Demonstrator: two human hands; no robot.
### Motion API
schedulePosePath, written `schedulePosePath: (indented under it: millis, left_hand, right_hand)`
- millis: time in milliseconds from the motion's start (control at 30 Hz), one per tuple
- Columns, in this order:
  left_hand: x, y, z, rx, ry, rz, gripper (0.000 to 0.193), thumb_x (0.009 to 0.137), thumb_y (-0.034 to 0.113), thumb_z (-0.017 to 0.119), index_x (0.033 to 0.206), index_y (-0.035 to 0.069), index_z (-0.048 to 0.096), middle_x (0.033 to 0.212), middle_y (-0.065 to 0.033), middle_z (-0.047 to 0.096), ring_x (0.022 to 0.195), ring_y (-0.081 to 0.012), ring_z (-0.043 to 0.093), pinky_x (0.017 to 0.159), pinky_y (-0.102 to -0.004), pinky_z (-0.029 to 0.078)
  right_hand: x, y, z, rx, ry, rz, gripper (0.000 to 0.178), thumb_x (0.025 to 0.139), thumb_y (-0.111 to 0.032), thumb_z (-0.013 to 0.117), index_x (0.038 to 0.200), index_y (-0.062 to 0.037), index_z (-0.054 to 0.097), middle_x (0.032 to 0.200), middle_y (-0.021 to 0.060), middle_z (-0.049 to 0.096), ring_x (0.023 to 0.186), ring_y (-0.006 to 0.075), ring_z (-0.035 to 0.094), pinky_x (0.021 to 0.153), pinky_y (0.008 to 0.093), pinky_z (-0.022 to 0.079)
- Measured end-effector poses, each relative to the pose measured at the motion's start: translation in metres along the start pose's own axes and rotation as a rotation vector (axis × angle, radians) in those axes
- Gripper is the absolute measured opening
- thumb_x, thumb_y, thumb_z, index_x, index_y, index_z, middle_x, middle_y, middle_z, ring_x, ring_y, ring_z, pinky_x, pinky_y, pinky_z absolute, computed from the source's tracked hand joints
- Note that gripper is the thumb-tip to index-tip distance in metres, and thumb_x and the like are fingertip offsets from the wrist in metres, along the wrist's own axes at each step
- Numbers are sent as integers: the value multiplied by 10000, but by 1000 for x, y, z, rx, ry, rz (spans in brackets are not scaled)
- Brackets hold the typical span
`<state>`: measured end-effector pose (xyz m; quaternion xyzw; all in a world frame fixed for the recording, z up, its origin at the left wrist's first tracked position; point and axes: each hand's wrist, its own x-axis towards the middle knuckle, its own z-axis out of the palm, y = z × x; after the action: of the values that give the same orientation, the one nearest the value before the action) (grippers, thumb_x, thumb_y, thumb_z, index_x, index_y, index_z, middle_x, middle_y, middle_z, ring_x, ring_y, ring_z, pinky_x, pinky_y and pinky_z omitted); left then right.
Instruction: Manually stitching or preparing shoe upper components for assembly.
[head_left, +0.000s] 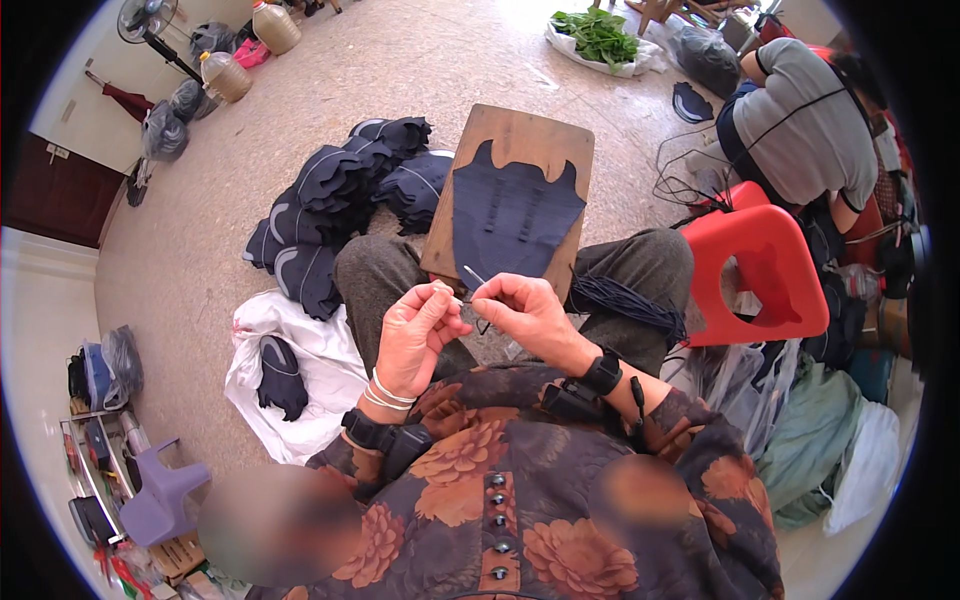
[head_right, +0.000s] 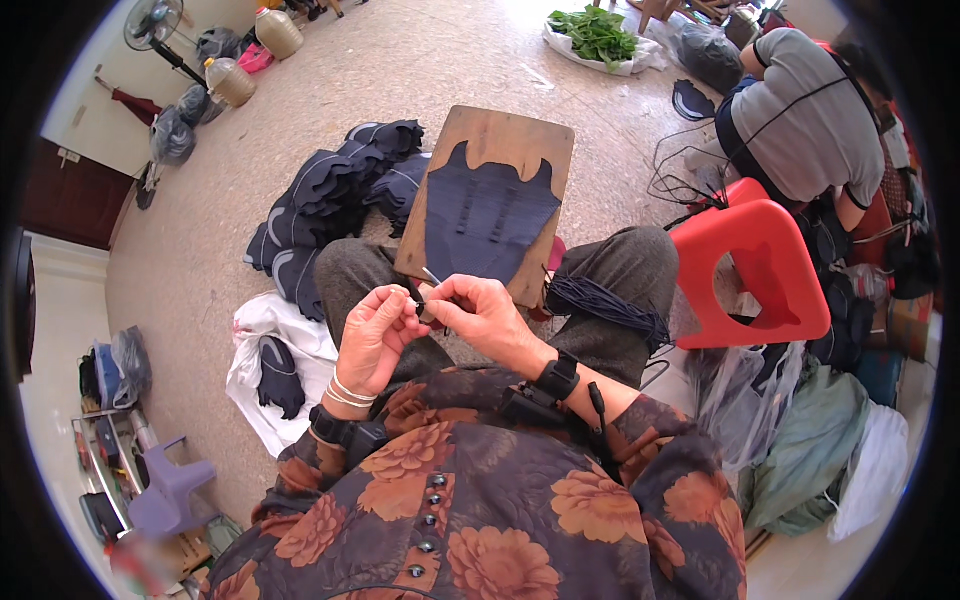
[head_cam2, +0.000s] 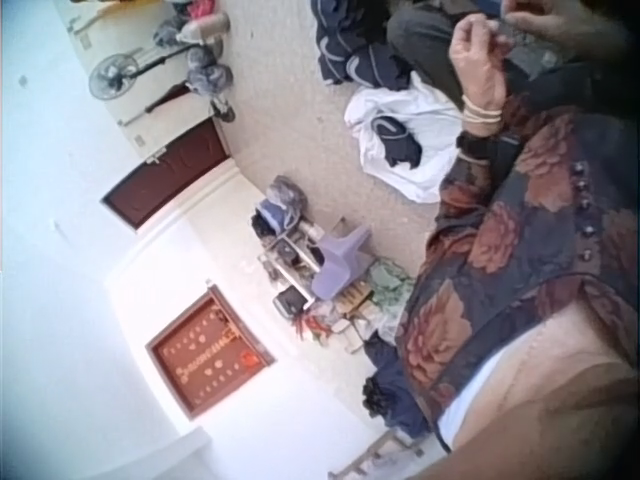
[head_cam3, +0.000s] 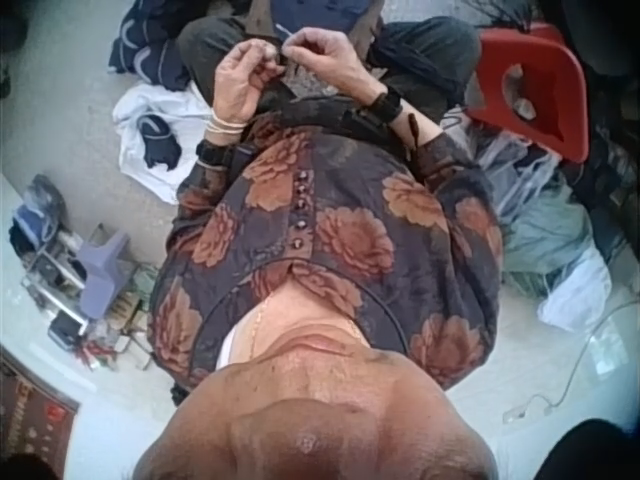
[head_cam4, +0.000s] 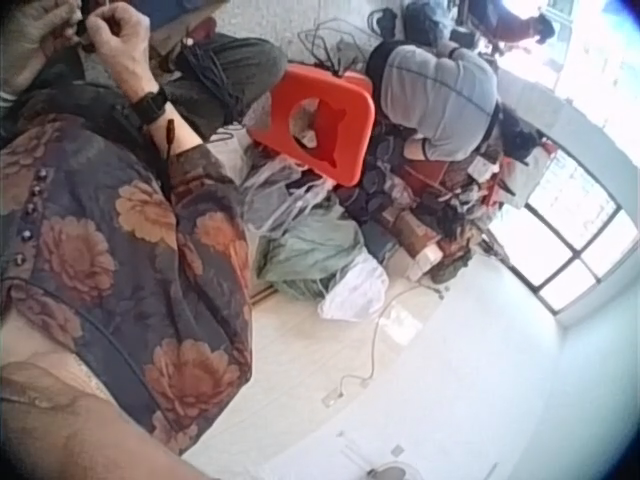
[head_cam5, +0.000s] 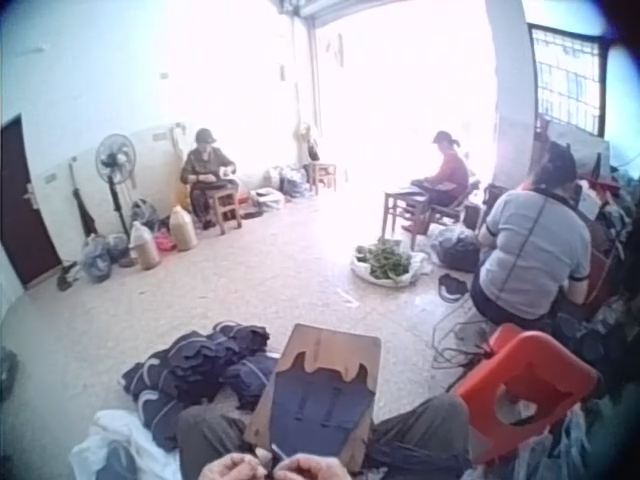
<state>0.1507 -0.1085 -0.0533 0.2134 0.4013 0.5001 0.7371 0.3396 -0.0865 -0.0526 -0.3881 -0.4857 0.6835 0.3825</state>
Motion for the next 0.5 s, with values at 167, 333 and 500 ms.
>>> schedulePosePath:
  millis: [167,333,500]
  left_hand:
    - [-1,-7,-1,-63,-8,33,126,978,155,583,1021,37,593,886,-40,637,767,-118,629,784,-334,582]
    - [-1,-10,3,-100,2,73,113,983,144,571,1018,38,589,916,-51,647,787,-124,646,802,-335,585]
    - [0,-11,5,-66,24,99,118,984,144,570,1020,33,586,948,-70,667,815,-130,660,816,-335,583]
  right_hand:
    - [-2,-3,5,5,-18,16,134,937,-82,615,968,46,642,838,14,661,782,61,632,700,208,522]
    - [-3,-3,6,-66,29,-12,129,938,-84,610,946,38,652,818,15,665,768,47,613,689,203,516]
    - [-2,-3,6,-50,14,-14,127,940,-89,609,936,30,653,809,7,661,759,42,604,677,202,508]
